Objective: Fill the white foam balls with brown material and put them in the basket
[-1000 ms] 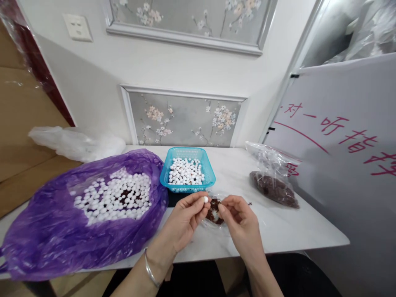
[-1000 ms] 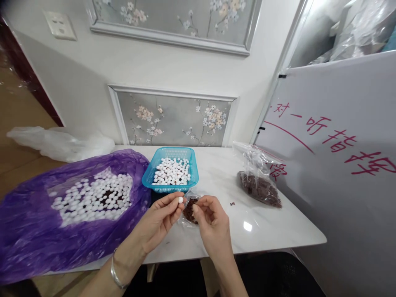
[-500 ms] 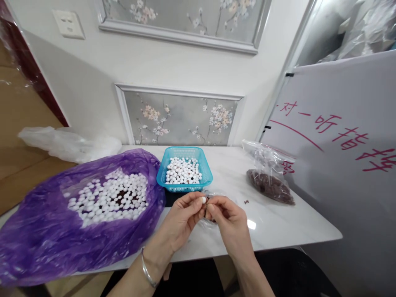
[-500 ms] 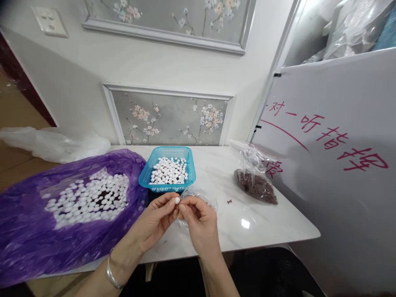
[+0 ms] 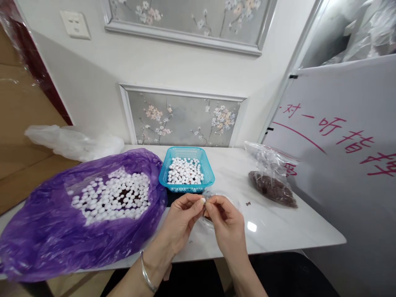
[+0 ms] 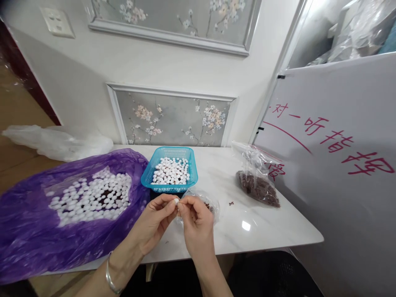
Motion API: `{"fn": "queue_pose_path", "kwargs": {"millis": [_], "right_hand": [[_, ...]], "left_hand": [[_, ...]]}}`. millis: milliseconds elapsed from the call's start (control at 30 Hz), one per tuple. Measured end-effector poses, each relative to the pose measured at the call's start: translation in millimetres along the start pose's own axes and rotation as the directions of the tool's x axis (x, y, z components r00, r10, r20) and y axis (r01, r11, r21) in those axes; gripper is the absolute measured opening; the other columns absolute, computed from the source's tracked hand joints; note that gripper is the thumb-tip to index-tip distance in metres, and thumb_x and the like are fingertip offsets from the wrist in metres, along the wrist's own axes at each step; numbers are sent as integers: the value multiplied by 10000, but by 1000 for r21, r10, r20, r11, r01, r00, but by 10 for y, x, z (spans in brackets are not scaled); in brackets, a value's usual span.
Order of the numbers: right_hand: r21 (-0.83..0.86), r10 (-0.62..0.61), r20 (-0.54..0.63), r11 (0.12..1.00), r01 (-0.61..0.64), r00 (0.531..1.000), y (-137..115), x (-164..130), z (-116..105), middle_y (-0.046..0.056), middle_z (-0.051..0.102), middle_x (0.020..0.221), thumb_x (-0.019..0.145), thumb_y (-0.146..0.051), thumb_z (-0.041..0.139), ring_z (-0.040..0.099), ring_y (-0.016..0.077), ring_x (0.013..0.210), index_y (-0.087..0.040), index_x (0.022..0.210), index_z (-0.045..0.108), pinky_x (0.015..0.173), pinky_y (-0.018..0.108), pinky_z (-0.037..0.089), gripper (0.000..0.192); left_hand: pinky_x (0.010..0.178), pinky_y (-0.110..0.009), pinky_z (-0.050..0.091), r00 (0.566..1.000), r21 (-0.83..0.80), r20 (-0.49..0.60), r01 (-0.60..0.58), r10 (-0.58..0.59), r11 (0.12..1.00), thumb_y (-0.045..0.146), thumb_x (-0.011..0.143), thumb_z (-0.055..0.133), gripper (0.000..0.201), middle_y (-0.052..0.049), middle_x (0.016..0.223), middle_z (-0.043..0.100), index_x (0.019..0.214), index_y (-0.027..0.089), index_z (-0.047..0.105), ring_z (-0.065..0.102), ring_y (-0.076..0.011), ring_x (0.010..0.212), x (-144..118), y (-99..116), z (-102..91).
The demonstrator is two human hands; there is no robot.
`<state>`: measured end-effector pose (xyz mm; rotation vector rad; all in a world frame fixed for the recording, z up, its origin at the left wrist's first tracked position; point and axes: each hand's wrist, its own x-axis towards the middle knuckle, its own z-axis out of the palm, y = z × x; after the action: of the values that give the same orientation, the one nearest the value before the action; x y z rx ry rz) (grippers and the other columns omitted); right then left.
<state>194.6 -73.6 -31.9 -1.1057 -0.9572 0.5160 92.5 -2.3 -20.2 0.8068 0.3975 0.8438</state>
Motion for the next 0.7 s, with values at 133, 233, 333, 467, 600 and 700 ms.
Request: {"fn": "queue_pose_path", "kwargs": {"millis": [133, 233, 333, 467, 600, 700], "right_hand": [[19, 22, -19, 1000, -22, 1000, 24, 22, 23, -20, 571, 759, 868, -289, 662, 515, 130, 706, -211, 784, 628, 644, 243, 446, 119], [65, 73, -21, 995, -72, 997, 36, 67, 31, -28, 578, 792, 840, -283, 691, 535, 125, 724, -226, 877, 615, 660, 239, 470, 101], [106, 132, 6, 986, -132, 991, 21, 98, 25, -31, 575, 785, 825, -285, 706, 545, 118, 708, -223, 922, 621, 653, 234, 485, 143], [141, 187, 53, 971, -193, 981, -18, 89, 0, -40, 568, 775, 798, -277, 735, 550, 110, 692, -228, 946, 640, 650, 231, 498, 183], [138, 205, 136, 965, -223, 969, -39, 57, -28, -9, 633, 768, 835, -309, 702, 596, 132, 717, -210, 946, 711, 704, 263, 523, 149], [135, 189, 138, 969, -208, 972, -41, 33, -44, 27, 684, 830, 890, -372, 641, 634, 153, 761, -207, 948, 732, 745, 293, 537, 197]], "left_hand": [[711, -175, 524, 1000, 31, -21, -19, 19, 999, 196, 652, 872, 120, 7, 695, 737, 706, 169, 768, 641, -82, 661, -19, -5, -2], [716, -183, 522, 999, 55, -38, -27, 29, 998, 226, 638, 881, 135, 8, 706, 741, 709, 181, 775, 637, -84, 666, -16, 1, 1], [730, -195, 520, 998, 95, -50, -35, 40, 995, 242, 638, 882, 172, -11, 768, 757, 771, 181, 792, 639, -97, 702, -28, 16, 3], [726, -189, 508, 997, 160, -59, -42, 52, 986, 165, 624, 884, 203, -24, 806, 754, 803, 155, 789, 635, -110, 748, -69, 53, 8], [702, -215, 520, 998, 169, -56, -27, 37, 985, 218, 652, 871, 185, -31, 757, 742, 795, 145, 779, 638, -118, 695, -78, 103, -8], [710, -217, 528, 997, 157, -72, -14, 25, 988, 265, 670, 862, 216, -44, 768, 746, 828, 143, 781, 647, -118, 694, -62, 131, -39]]}}
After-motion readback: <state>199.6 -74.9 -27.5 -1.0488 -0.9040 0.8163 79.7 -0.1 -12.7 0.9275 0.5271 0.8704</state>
